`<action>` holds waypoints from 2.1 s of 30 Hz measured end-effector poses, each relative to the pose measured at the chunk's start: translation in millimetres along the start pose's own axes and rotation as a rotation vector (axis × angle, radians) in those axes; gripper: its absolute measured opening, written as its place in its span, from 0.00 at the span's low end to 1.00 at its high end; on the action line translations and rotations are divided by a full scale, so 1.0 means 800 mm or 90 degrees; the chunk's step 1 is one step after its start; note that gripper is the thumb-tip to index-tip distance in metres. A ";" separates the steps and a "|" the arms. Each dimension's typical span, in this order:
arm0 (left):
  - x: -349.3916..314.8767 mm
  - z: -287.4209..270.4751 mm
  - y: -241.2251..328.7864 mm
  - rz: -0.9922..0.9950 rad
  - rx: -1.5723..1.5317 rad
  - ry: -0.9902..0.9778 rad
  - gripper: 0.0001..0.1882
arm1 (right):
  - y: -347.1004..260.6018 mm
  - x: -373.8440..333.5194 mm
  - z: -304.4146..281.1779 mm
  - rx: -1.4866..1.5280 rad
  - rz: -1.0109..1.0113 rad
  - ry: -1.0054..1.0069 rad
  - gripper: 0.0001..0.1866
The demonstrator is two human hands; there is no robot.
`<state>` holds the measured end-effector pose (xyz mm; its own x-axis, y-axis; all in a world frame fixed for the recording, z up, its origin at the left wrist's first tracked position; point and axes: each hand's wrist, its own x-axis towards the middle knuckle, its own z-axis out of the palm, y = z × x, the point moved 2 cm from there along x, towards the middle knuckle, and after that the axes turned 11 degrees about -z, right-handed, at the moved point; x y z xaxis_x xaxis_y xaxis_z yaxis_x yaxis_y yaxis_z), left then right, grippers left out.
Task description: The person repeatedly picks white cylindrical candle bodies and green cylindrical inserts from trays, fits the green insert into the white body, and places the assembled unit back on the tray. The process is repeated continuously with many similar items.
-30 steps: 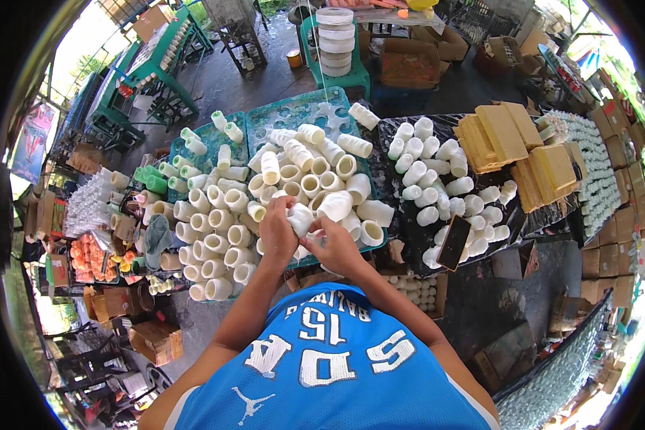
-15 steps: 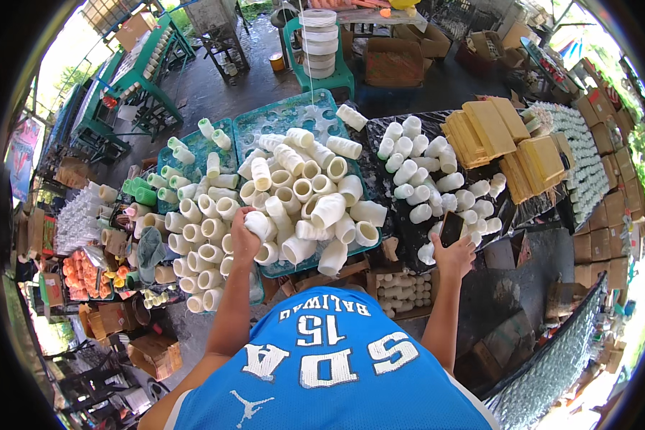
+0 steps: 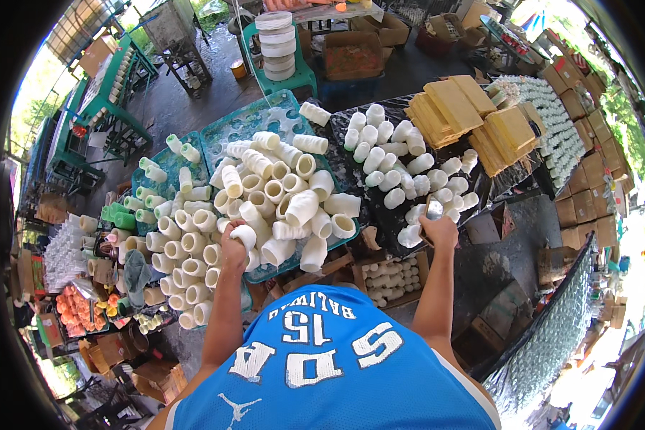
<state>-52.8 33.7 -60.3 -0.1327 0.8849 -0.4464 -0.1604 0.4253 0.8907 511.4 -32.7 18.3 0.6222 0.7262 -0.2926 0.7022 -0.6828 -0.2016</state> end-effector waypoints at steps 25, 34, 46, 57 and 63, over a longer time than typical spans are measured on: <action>-0.064 -0.029 -0.009 -0.247 -0.045 -0.096 0.16 | -0.129 -0.123 0.521 0.007 -0.710 -0.530 0.50; -0.066 -0.046 -0.055 -0.194 -0.008 -0.049 0.21 | -0.161 -0.114 0.632 -0.049 -0.500 -0.534 0.48; -0.052 -0.054 -0.058 0.051 -0.089 -0.012 0.19 | -0.194 -0.058 0.764 -0.046 -0.484 -0.481 0.45; -0.039 -0.071 -0.064 -0.006 -0.102 0.019 0.22 | -0.206 -0.059 0.777 -0.050 -0.466 -0.475 0.43; -0.034 -0.070 -0.060 -0.017 -0.140 0.027 0.19 | -0.212 -0.057 0.773 -0.051 -0.461 -0.476 0.41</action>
<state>-96.2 -21.3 -95.8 -0.1655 0.8632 -0.4770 -0.3727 0.3930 0.8406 149.9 0.6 -512.0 -0.3100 0.7066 -0.6361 0.8601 -0.0766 -0.5043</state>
